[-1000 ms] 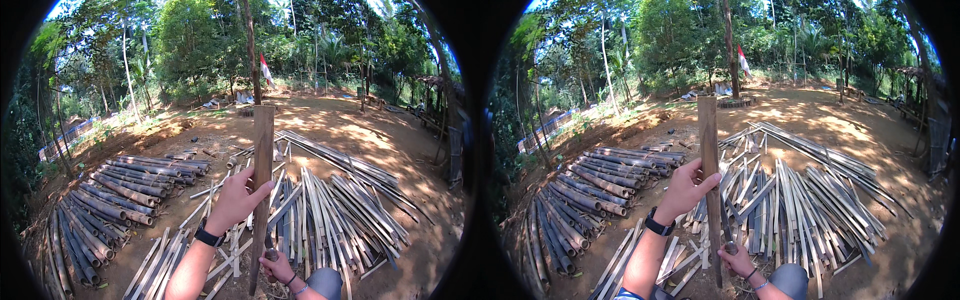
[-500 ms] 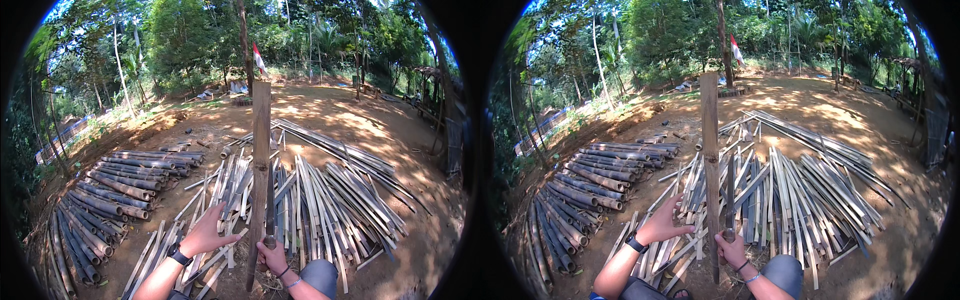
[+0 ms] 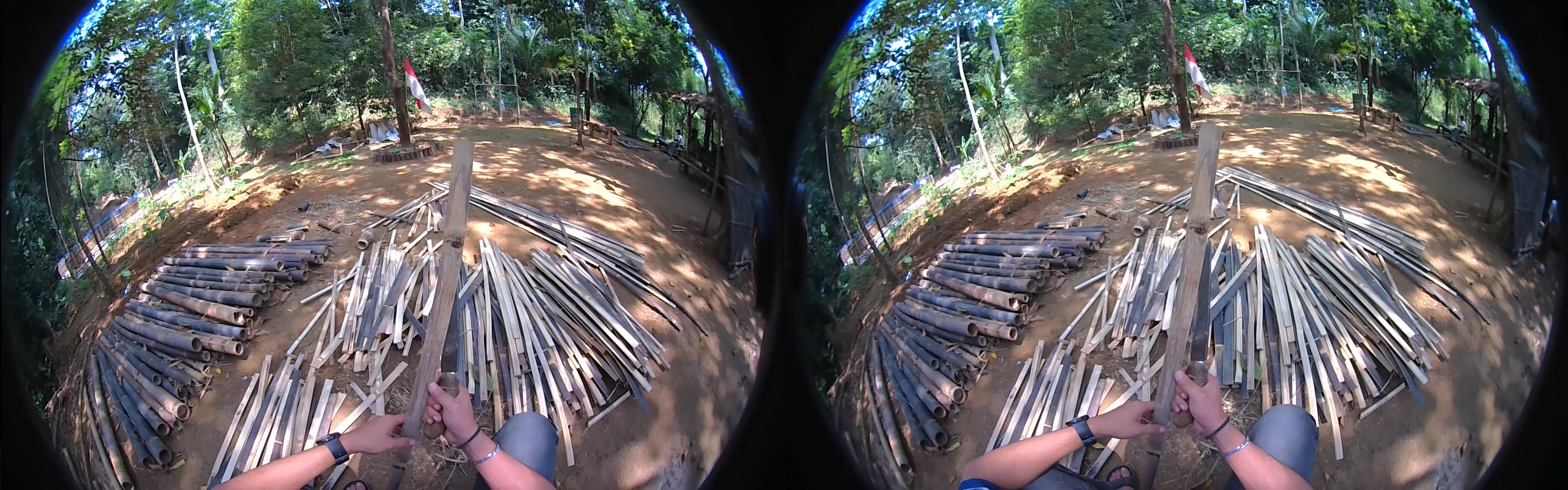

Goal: The person scrapes the surface of a bamboo strip using a blade and سپس turns the piece over to scrape the other side.

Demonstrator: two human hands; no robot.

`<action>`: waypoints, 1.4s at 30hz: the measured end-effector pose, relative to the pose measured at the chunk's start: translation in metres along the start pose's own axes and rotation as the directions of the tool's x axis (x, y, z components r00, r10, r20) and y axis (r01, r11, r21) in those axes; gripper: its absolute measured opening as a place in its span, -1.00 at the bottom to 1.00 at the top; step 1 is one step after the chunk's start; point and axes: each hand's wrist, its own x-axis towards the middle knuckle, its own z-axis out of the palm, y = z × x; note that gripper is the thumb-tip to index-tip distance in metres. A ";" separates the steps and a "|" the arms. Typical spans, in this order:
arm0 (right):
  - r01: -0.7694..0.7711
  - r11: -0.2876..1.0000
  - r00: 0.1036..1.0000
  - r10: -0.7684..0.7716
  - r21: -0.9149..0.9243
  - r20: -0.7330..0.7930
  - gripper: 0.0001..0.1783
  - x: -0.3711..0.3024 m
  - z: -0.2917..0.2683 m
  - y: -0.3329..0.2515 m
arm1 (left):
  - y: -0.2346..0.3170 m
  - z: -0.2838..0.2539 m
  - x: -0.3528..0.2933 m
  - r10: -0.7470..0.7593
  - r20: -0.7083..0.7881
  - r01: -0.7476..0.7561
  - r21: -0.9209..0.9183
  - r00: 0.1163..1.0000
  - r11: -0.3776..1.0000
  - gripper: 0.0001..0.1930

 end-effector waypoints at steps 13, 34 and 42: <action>0.024 0.987 0.999 -0.018 0.157 -0.037 -0.85 0.004 -0.005 -0.016 | -0.010 0.005 -0.007 -0.045 0.054 0.044 0.014 0.997 0.999 -0.43; 0.355 0.805 0.919 -0.207 0.476 -0.335 -0.76 -0.008 -0.103 -0.094 | 0.041 -0.006 -0.060 -0.253 0.045 0.256 -0.063 0.966 0.965 -0.65; 0.348 0.811 0.907 -0.165 0.470 -0.387 -0.78 -0.006 -0.095 -0.091 | 0.046 -0.014 -0.069 0.036 -0.168 0.042 0.440 0.985 0.897 -0.54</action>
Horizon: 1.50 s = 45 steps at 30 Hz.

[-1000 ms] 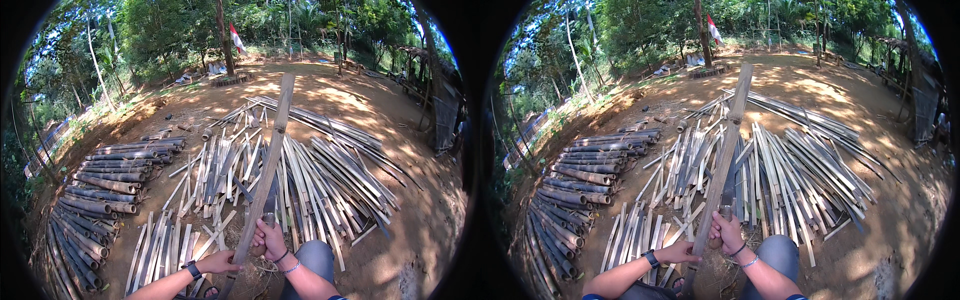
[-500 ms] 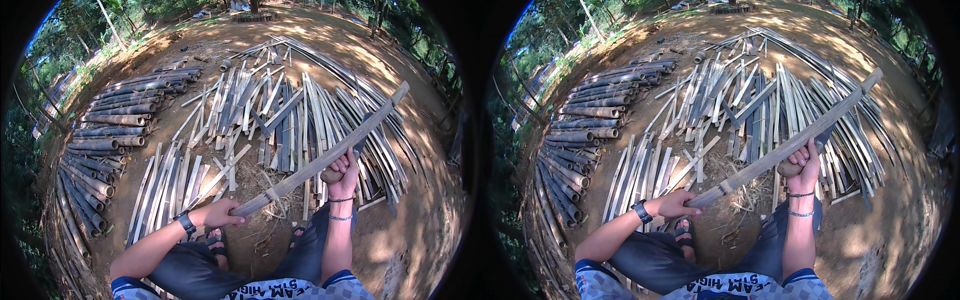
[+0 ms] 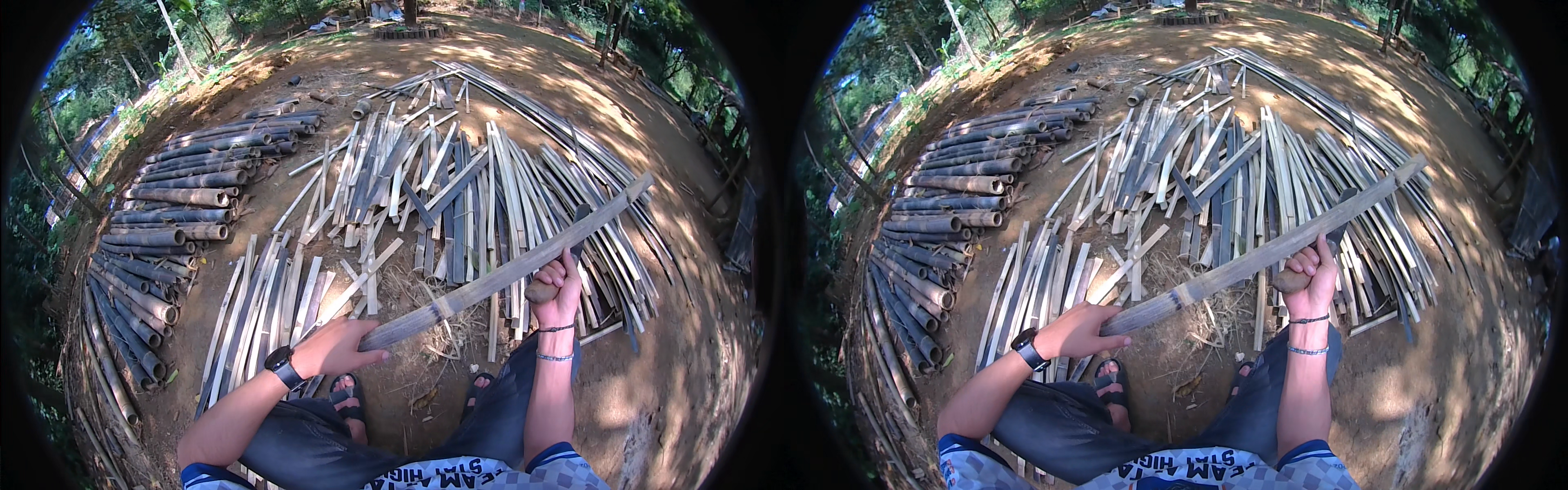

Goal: The person scrapes the surface of a bamboo strip using a blade and سپس turns the piece over to scrape the other side.

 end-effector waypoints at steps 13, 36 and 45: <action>-0.047 0.999 0.998 0.047 -0.001 0.030 -0.78 0.006 -0.005 0.004 | 0.002 -0.018 -0.006 -0.020 0.118 0.039 -0.169 0.993 0.985 -0.59; 0.528 0.413 0.848 -0.307 -0.743 0.432 -0.47 -0.036 0.005 0.021 | 0.044 -0.023 -0.037 -0.416 -0.007 0.222 -0.838 0.909 0.498 -0.84; 0.675 -0.102 0.710 -0.182 -0.731 0.680 -0.25 -0.056 -0.002 0.035 | 0.044 -0.012 -0.044 -0.459 -0.168 0.105 -0.852 0.872 0.513 -0.77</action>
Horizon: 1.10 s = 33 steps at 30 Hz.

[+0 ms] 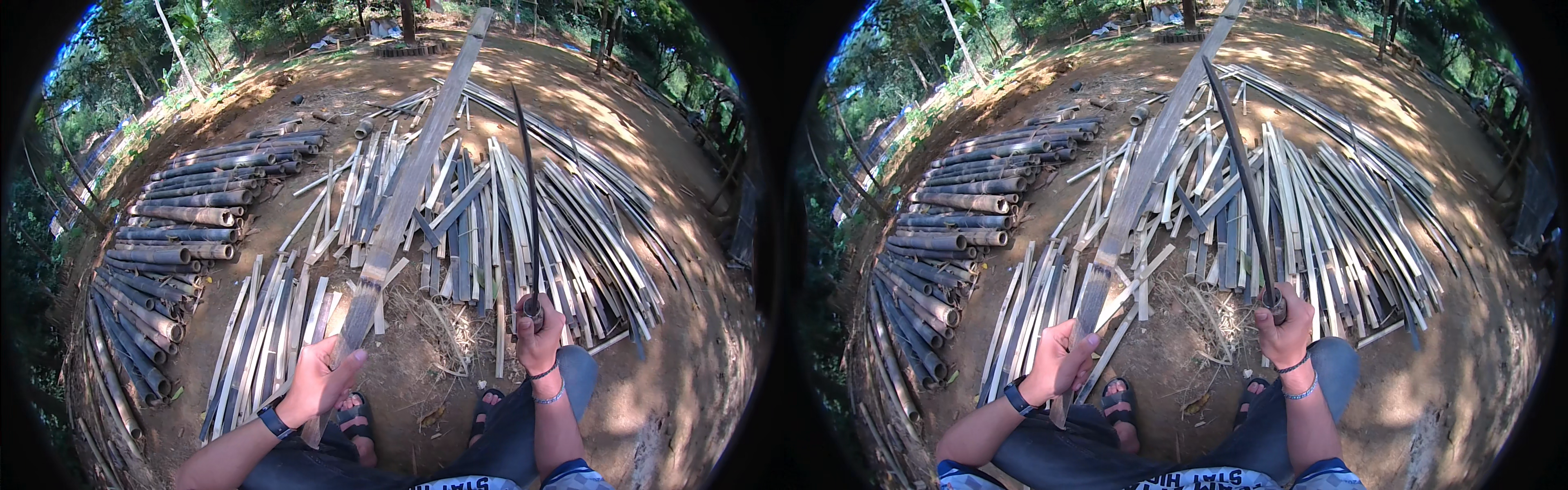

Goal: The person scrapes the surface of a bamboo strip using a blade and سپس turns the piece over to scrape the other side.

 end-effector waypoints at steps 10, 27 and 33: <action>0.475 0.836 0.880 -0.453 -0.274 0.142 -0.46 0.006 -0.001 -0.009 | -0.010 -0.005 -0.010 0.152 -0.054 -0.130 0.293 0.987 0.947 -0.74; 0.455 0.835 0.868 -0.338 -0.309 0.364 -0.55 0.006 -0.001 -0.022 | -0.030 -0.023 -0.012 0.204 0.109 -0.223 0.208 0.973 0.952 -0.73; 0.429 0.867 0.856 -0.300 -0.255 0.422 -0.55 -0.002 0.010 -0.025 | -0.033 -0.035 -0.010 0.099 0.149 -0.106 0.041 0.984 0.994 -0.80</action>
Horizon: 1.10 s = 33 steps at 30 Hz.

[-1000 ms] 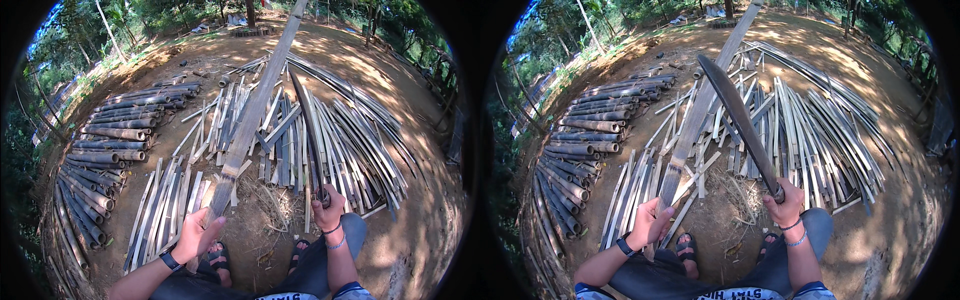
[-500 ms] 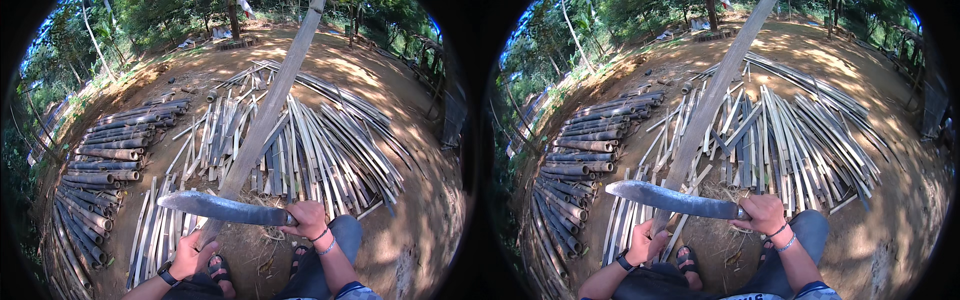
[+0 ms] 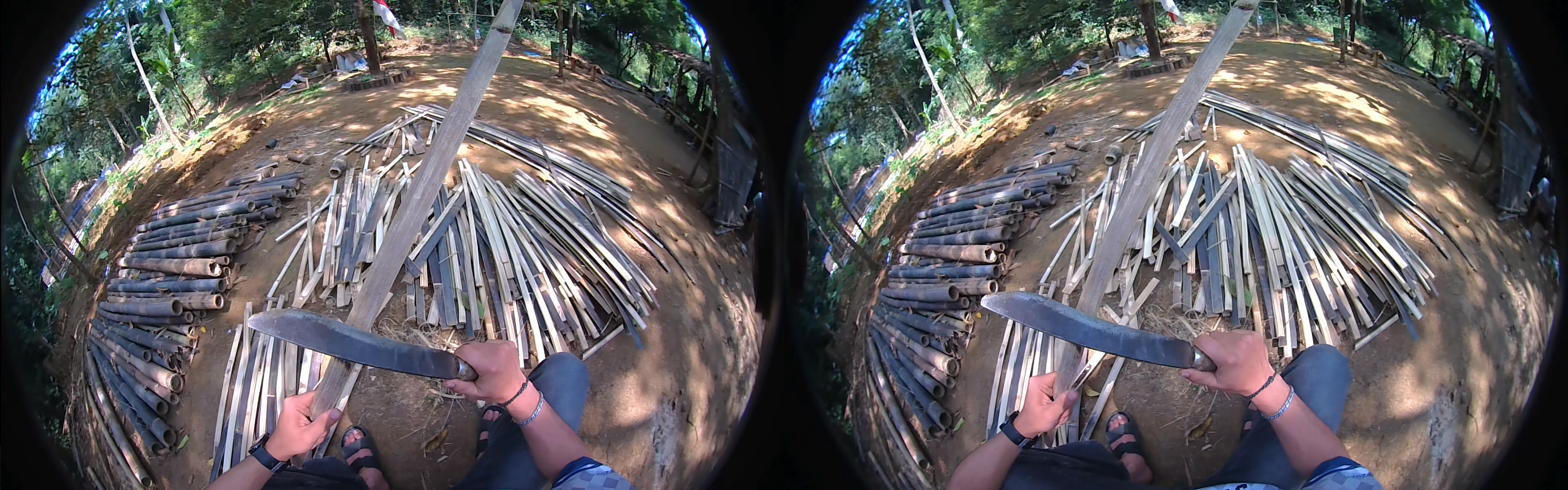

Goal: The person scrapes the surface of a bamboo strip using a blade and سپس turns the piece over to scrape the other side.

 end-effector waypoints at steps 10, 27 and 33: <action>-0.037 0.999 0.998 0.035 0.029 0.042 -0.57 0.001 0.007 -0.012 | 0.015 -0.002 0.005 -0.123 -0.009 0.122 -0.083 0.992 0.989 -0.86; -0.316 0.945 0.945 0.321 0.089 -0.057 -0.63 0.004 0.007 -0.008 | 0.012 -0.004 0.006 -0.153 -0.005 0.153 0.105 0.988 0.983 -0.72; -0.191 0.981 0.980 0.192 0.025 -0.045 -0.61 0.005 0.005 -0.005 | 0.009 -0.007 0.006 -0.131 0.021 0.127 0.127 0.991 0.984 -0.68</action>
